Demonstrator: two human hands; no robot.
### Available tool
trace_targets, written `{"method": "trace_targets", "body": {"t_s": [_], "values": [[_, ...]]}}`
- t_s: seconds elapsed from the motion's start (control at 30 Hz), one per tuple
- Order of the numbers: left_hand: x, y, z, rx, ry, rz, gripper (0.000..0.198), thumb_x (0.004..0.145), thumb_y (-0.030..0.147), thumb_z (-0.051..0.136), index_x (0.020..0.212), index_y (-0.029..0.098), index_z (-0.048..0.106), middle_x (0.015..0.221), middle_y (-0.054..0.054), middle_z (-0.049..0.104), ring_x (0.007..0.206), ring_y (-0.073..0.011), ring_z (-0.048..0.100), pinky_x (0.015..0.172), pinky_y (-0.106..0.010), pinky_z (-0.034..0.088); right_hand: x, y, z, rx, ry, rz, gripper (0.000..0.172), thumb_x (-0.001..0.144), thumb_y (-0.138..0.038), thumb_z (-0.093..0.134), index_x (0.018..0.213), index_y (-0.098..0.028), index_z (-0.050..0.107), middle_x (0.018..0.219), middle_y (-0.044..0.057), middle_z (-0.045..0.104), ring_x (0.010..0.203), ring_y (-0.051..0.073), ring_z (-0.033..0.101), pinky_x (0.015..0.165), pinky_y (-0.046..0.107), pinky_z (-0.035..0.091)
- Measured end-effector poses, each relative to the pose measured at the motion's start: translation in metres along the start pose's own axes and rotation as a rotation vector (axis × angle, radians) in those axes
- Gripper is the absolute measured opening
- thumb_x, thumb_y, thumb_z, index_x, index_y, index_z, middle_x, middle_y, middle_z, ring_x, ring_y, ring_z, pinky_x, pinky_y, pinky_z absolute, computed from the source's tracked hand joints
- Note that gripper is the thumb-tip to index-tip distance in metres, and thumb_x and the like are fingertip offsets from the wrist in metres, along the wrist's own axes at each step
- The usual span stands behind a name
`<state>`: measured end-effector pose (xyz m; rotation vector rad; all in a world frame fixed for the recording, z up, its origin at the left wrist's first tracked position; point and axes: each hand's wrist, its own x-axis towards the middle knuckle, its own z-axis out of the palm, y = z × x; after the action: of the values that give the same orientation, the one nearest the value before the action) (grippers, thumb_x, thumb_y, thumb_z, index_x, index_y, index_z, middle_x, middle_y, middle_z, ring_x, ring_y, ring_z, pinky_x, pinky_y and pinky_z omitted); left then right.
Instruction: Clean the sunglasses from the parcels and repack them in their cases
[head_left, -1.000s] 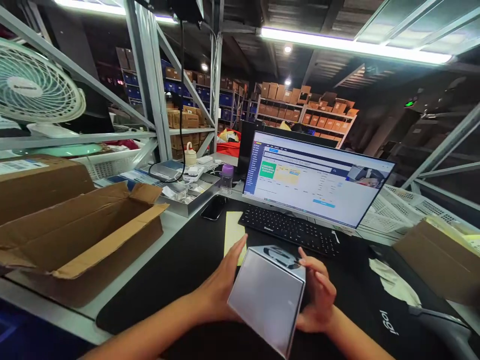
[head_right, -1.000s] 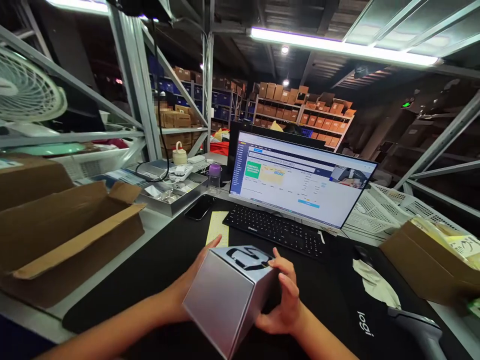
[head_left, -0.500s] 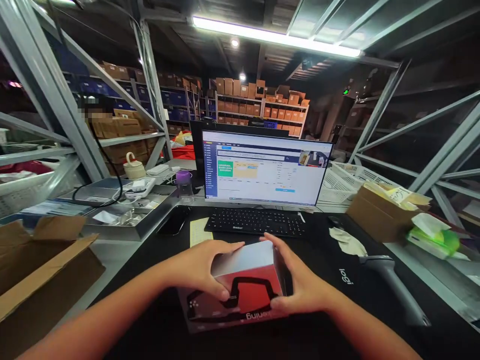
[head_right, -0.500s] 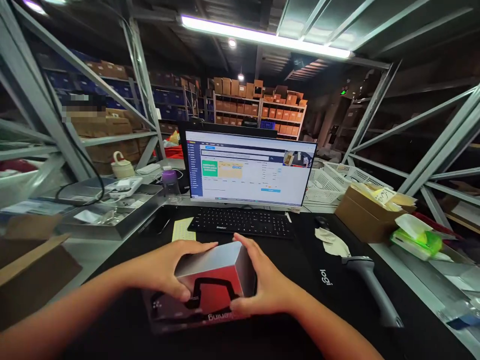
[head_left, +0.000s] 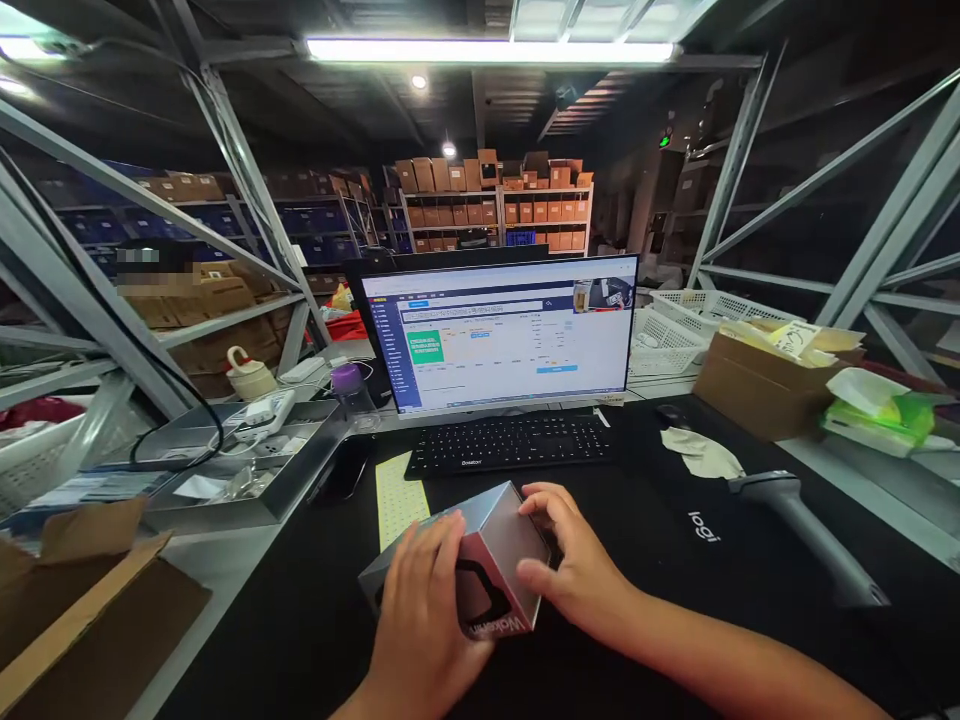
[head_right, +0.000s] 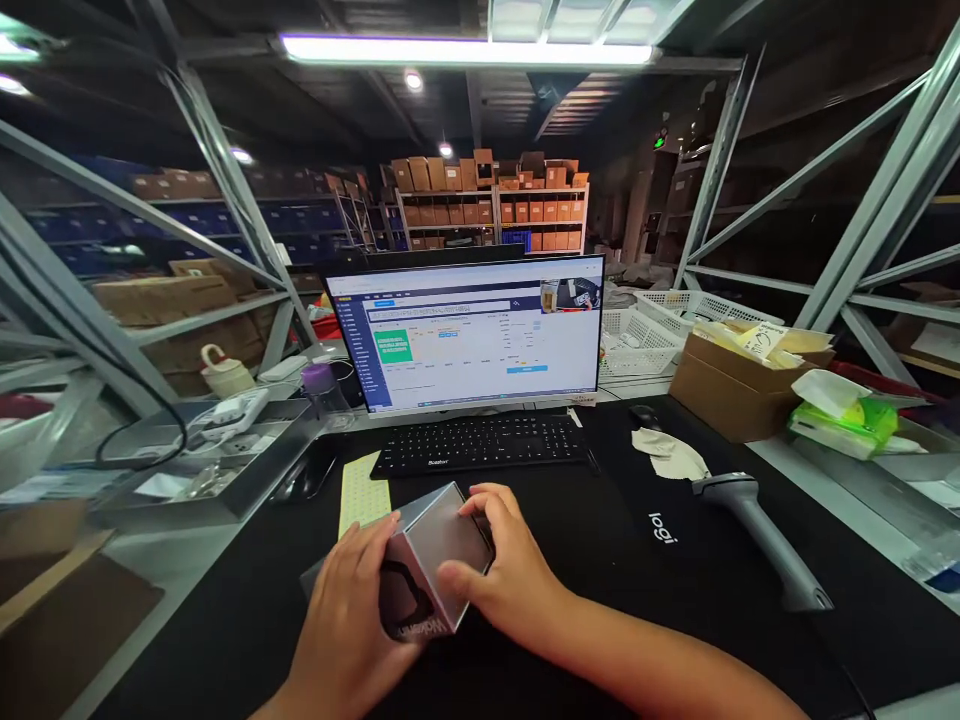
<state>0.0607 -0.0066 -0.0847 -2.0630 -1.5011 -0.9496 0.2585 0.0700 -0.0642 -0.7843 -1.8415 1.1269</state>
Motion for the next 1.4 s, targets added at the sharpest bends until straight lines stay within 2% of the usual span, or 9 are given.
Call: {"method": "trace_targets", "body": {"t_s": [0.1, 0.3, 0.47, 0.6, 0.73, 0.93, 1.17, 1.3, 1.4], "values": [[-0.002, -0.009, -0.002, 0.023, 0.026, -0.051, 0.106, 0.068, 0.033, 0.078, 0.154, 0.020, 0.017, 0.136, -0.020, 0.051, 0.123, -0.0408, 0.051, 0.108, -0.053, 0.036, 0.001, -0.009, -0.011, -0.068, -0.042, 0.015, 0.042, 0.077, -0.045, 0.079, 0.110, -0.025, 0.065, 0.138, 0.010, 0.045, 0.124, 0.030, 0.051, 0.105, 0.046, 0.044], [-0.029, -0.034, 0.002, 0.063, 0.106, 0.064, 0.077, 0.078, 0.030, 0.077, 0.144, 0.035, 0.038, 0.134, -0.012, 0.061, 0.124, -0.0386, 0.055, 0.110, -0.053, 0.030, -0.001, -0.011, -0.014, -0.011, -0.198, 0.073, 0.071, 0.063, -0.044, 0.090, 0.126, -0.026, 0.063, 0.144, 0.011, 0.045, 0.131, 0.032, 0.048, 0.109, 0.048, 0.044], [-0.023, -0.037, -0.001, 0.148, 0.083, 0.152, 0.067, 0.080, 0.034, 0.072, 0.141, 0.030, 0.046, 0.126, -0.013, 0.067, 0.116, -0.0359, 0.062, 0.102, -0.047, 0.036, -0.002, 0.006, -0.006, 0.034, -0.439, 0.176, 0.125, 0.056, -0.050, 0.093, 0.158, -0.021, 0.027, 0.162, 0.016, 0.023, 0.150, 0.035, 0.023, 0.124, 0.050, 0.019], [-0.006, -0.028, -0.002, 0.249, 0.231, 0.243, 0.059, 0.086, 0.032, 0.063, 0.140, 0.015, 0.049, 0.113, -0.018, 0.070, 0.105, -0.0347, 0.065, 0.091, -0.045, 0.042, 0.001, 0.011, 0.005, 0.182, -0.471, 0.347, 0.139, 0.054, -0.052, 0.093, 0.162, -0.020, 0.011, 0.167, 0.014, 0.007, 0.154, 0.032, 0.008, 0.125, 0.048, 0.012], [0.002, -0.025, 0.000, 0.277, 0.220, 0.293, 0.049, 0.089, 0.033, 0.060, 0.131, 0.009, 0.055, 0.110, -0.021, 0.070, 0.104, -0.0357, 0.065, 0.087, -0.046, 0.042, 0.005, 0.010, 0.011, 0.502, -0.375, 0.468, 0.131, 0.053, -0.047, 0.095, 0.159, -0.027, 0.021, 0.168, 0.010, 0.011, 0.152, 0.031, 0.019, 0.123, 0.046, 0.019], [0.003, -0.015, 0.000, 0.200, 0.066, 0.210, 0.049, 0.085, 0.026, 0.059, 0.132, 0.015, 0.052, 0.119, -0.019, 0.068, 0.109, -0.0349, 0.062, 0.094, -0.049, 0.040, 0.013, 0.018, 0.014, 0.556, -0.186, 0.427, 0.086, 0.043, -0.022, 0.096, 0.118, -0.024, 0.055, 0.136, 0.009, 0.056, 0.134, 0.030, 0.046, 0.113, 0.048, 0.031], [0.012, -0.015, 0.006, 0.135, -0.173, 0.171, 0.088, 0.067, 0.027, 0.073, 0.147, 0.014, 0.036, 0.131, -0.019, 0.061, 0.117, -0.0362, 0.057, 0.104, -0.049, 0.036, 0.018, 0.039, 0.024, 0.613, -0.030, 0.528, 0.076, 0.034, -0.024, 0.098, 0.097, -0.020, 0.055, 0.098, 0.002, 0.061, 0.098, 0.025, 0.059, 0.088, 0.038, 0.046], [0.024, -0.023, 0.005, 0.132, -0.308, 0.089, 0.093, 0.069, 0.030, 0.072, 0.152, 0.020, 0.031, 0.141, -0.019, 0.052, 0.125, -0.0363, 0.052, 0.105, -0.051, 0.037, 0.017, 0.043, 0.027, 0.750, 0.010, 0.585, 0.065, 0.036, -0.031, 0.098, 0.087, -0.020, 0.059, 0.088, 0.000, 0.065, 0.092, 0.023, 0.062, 0.089, 0.036, 0.046], [0.031, -0.038, 0.001, 0.125, -0.429, 0.046, 0.098, 0.067, 0.027, 0.071, 0.155, 0.019, 0.027, 0.139, -0.018, 0.053, 0.126, -0.0354, 0.052, 0.107, -0.050, 0.038, 0.021, 0.044, 0.022, 0.788, -0.055, 0.632, 0.056, 0.040, -0.041, 0.095, 0.079, -0.018, 0.062, 0.079, 0.004, 0.069, 0.089, 0.028, 0.066, 0.089, 0.041, 0.048]]}}
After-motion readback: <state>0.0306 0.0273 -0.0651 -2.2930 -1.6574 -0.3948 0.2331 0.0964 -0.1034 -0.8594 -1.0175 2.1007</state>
